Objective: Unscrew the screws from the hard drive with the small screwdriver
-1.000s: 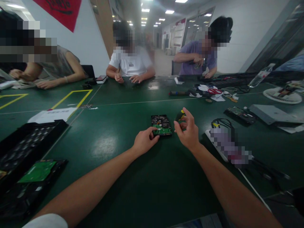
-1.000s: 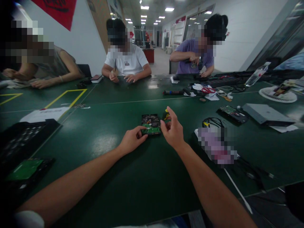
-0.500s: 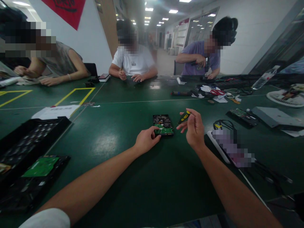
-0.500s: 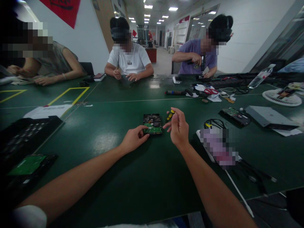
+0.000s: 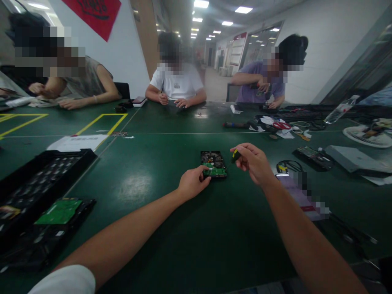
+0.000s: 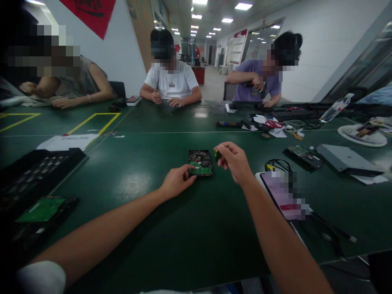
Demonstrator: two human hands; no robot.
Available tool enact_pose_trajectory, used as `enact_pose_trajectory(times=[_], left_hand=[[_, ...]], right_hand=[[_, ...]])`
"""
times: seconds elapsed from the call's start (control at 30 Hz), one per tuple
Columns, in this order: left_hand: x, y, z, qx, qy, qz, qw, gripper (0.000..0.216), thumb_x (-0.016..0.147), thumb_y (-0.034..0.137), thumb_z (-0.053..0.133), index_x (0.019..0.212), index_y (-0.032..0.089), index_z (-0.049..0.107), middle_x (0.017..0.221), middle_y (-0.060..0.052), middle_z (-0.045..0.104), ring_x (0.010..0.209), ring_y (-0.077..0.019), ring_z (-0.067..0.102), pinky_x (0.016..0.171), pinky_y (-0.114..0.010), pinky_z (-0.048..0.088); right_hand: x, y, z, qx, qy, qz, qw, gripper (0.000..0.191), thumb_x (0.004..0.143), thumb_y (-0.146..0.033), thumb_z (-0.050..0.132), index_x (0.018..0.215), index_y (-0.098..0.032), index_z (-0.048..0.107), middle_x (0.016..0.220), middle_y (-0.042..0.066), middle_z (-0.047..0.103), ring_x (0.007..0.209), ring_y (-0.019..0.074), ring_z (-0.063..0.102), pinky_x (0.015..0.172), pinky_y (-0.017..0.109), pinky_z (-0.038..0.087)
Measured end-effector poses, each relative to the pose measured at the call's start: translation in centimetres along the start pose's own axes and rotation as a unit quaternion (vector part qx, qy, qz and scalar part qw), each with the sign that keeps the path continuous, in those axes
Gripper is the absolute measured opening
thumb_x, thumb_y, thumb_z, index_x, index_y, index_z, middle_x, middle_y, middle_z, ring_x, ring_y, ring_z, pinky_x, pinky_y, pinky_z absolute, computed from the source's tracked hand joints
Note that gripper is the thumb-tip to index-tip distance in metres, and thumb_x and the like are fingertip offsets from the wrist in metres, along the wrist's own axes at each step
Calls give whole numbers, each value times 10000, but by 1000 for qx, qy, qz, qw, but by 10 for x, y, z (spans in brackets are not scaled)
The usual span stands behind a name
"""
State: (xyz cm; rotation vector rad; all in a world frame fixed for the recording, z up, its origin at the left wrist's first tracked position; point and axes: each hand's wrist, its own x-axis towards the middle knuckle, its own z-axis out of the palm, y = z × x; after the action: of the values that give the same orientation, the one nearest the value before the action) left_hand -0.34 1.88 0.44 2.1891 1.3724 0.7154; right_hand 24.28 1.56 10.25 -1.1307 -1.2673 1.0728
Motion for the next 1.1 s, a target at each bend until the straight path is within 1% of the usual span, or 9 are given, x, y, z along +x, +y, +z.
enact_pose_trajectory(times=[0.1,0.2,0.3,0.4,0.53,0.63,0.77,0.9,1.1], left_hand=[[0,0,-1,-4,-2,-4,1000,388,961,354,699,1326,223,684,787,20,696,706,-166,657,664,-282,454],[-1,-1,-1,-6,0,-5,1000,392,958,351,701,1330,228,681,787,26,693,701,-162,654,664,-281,451],[-1,-1,-1,-9,1,0,1000,389,961,359,695,1327,229,681,788,26,692,701,-161,650,659,-281,449],[-1,0,-1,-10,3,4,1000,385,963,362,690,1323,227,683,786,25,691,697,-162,648,654,-283,449],[0,0,0,-9,3,-5,1000,393,965,367,693,1334,234,682,781,27,695,697,-161,651,667,-281,460],[0,0,0,-8,4,-5,1000,389,963,370,695,1327,232,685,773,27,691,693,-160,649,665,-279,458],[0,0,0,-16,4,-1,1000,387,959,366,699,1320,226,689,765,28,686,688,-162,649,658,-282,454],[0,-1,2,-13,10,-1,1000,384,958,363,701,1318,227,691,748,33,680,674,-158,642,657,-284,459],[0,0,2,-13,16,-2,1000,378,956,360,706,1309,227,695,738,35,673,671,-156,640,663,-286,464]], right_hand=[[4,-12,-4,20,-80,61,995,299,873,-465,787,940,-211,645,990,47,794,545,99,639,417,198,404],[7,-19,-6,18,-140,88,986,318,912,-495,754,1036,-210,692,1018,61,791,604,123,683,504,234,528],[12,-22,-6,20,-173,110,978,407,965,-594,666,1043,-199,724,1022,90,784,649,163,722,565,286,598],[19,-27,-5,-12,-193,130,973,455,979,-631,636,984,-186,733,1001,113,788,641,179,727,525,284,584],[31,-37,-4,-96,-215,103,967,442,972,-607,658,959,-177,763,1068,131,801,591,139,658,423,241,454],[40,-44,-5,-182,-224,61,956,470,989,-607,621,954,-174,801,999,108,801,589,119,583,439,231,398],[47,-51,-8,-248,-207,13,946,438,981,-567,632,922,-178,825,852,68,769,625,125,543,508,236,400],[47,-55,-11,-252,-226,-23,941,358,999,-472,616,935,-176,807,871,57,774,631,117,542,539,237,413],[46,-52,-17,-253,-242,-26,936,303,998,-484,670,986,-203,784,770,36,729,604,135,609,545,257,477]])
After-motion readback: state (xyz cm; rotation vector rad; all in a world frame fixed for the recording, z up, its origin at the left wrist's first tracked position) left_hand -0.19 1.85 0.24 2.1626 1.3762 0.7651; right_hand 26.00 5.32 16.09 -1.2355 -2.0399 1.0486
